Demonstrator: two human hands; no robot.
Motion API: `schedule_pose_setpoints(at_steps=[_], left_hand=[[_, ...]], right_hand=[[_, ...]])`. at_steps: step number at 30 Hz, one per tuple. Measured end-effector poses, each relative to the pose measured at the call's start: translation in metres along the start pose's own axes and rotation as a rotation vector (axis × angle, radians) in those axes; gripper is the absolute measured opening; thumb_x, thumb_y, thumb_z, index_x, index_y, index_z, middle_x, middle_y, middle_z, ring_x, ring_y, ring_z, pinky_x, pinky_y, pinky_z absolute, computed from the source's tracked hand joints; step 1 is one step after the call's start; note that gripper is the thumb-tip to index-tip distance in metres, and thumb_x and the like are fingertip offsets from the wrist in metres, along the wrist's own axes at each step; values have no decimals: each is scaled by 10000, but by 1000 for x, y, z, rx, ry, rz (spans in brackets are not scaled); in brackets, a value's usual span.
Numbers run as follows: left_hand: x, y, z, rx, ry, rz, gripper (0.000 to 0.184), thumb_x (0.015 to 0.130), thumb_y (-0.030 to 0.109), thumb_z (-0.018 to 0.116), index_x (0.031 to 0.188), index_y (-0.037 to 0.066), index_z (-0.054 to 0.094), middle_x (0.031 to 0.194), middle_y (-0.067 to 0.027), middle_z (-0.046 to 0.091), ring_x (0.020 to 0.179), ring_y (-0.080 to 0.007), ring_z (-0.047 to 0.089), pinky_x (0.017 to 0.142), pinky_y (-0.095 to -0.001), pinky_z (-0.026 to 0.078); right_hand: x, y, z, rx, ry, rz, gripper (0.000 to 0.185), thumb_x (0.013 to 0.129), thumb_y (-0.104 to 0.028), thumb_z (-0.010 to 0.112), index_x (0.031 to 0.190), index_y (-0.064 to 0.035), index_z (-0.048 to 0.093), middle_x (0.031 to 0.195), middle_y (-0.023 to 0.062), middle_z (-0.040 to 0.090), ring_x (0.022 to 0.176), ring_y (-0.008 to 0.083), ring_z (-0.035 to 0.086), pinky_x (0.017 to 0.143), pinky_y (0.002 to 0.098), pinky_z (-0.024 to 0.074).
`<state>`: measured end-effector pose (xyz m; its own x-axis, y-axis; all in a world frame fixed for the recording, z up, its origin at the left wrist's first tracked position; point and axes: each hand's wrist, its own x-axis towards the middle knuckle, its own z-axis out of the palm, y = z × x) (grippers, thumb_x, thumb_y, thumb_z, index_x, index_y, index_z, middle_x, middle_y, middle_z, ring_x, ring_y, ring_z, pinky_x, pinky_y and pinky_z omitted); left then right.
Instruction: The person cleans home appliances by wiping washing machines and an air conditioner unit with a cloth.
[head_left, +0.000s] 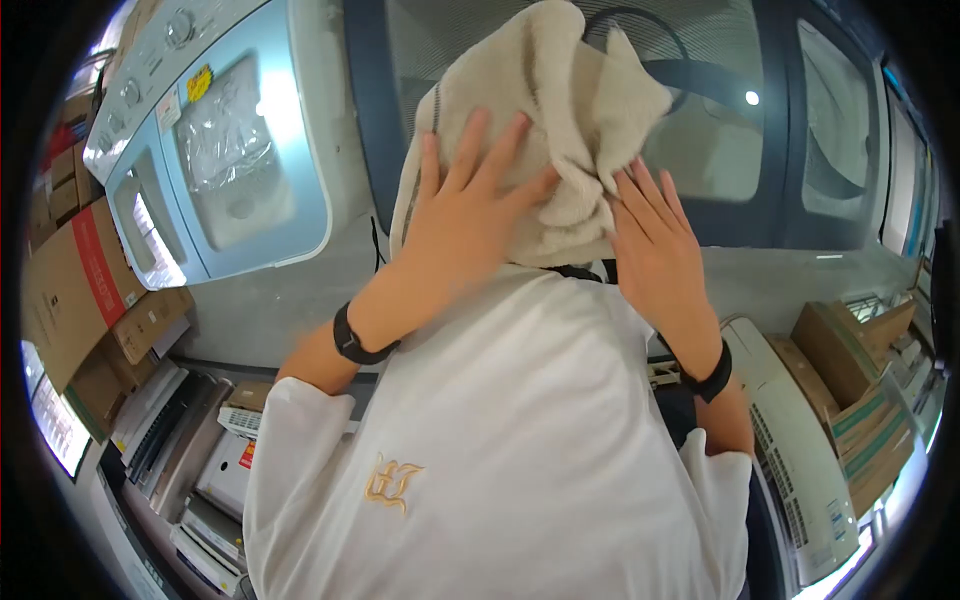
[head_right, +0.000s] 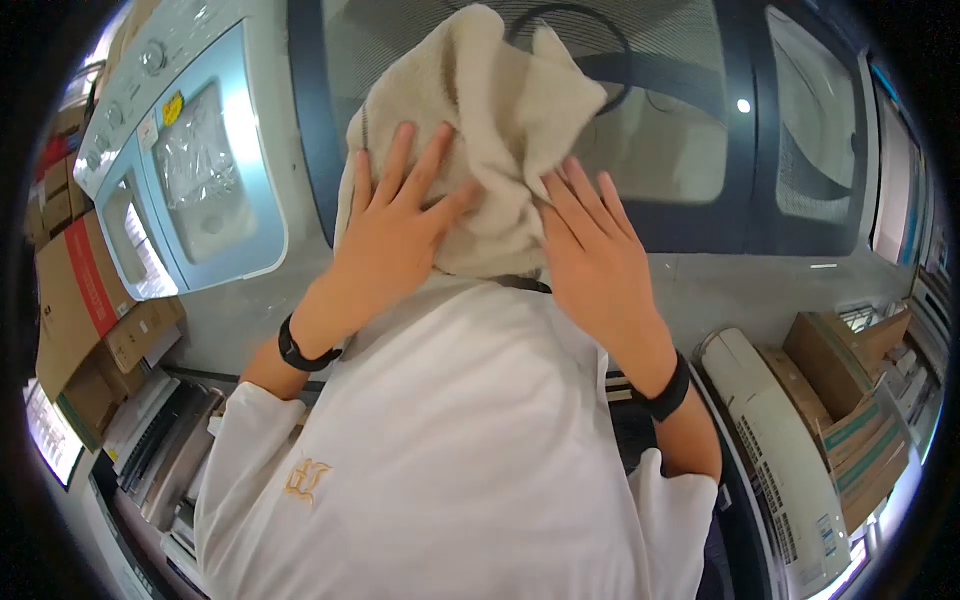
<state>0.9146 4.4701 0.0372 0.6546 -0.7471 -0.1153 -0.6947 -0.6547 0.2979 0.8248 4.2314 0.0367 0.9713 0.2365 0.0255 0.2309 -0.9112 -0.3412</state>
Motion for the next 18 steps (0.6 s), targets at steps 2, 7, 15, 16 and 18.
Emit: schedule_pose_setpoints(at_steps=[2,7,15,16,18], left_hand=[[5,14,0,23,-38,-16,568,948,151,646,1488,301,553,1675,-160,279,1545,-482,193,1163,-740,201],[64,66,20,-11,67,127,586,965,206,638,1525,321,514,1684,-176,253,1526,-531,185,1143,-767,176],[76,146,52,195,-56,242,567,1000,292,583,1555,300,465,1695,-159,237,1534,-528,154,1123,-808,115],[83,163,50,201,-48,245,547,1006,294,574,1545,283,479,1697,-155,234,1535,-528,152,1122,-810,117],[99,194,59,194,5,288,546,997,292,585,1536,275,494,1697,-149,237,1530,-533,160,1111,-822,112]], right_hand=[[-35,18,-5,-68,-22,82,317,904,-104,609,1203,-31,683,1442,142,595,1428,360,478,1186,565,341],[-33,91,-13,-191,312,251,352,907,-105,603,1246,-40,675,1449,132,597,1426,345,486,1180,565,345],[-127,107,3,-123,497,297,381,897,-131,606,1263,-62,685,1459,89,599,1436,286,485,1180,553,349],[-144,117,2,-130,507,305,376,900,-137,613,1262,-65,686,1460,88,598,1438,281,483,1182,555,345],[-163,166,-9,-205,571,382,360,925,-166,631,1277,-126,692,1463,64,600,1438,276,482,1183,591,318]])
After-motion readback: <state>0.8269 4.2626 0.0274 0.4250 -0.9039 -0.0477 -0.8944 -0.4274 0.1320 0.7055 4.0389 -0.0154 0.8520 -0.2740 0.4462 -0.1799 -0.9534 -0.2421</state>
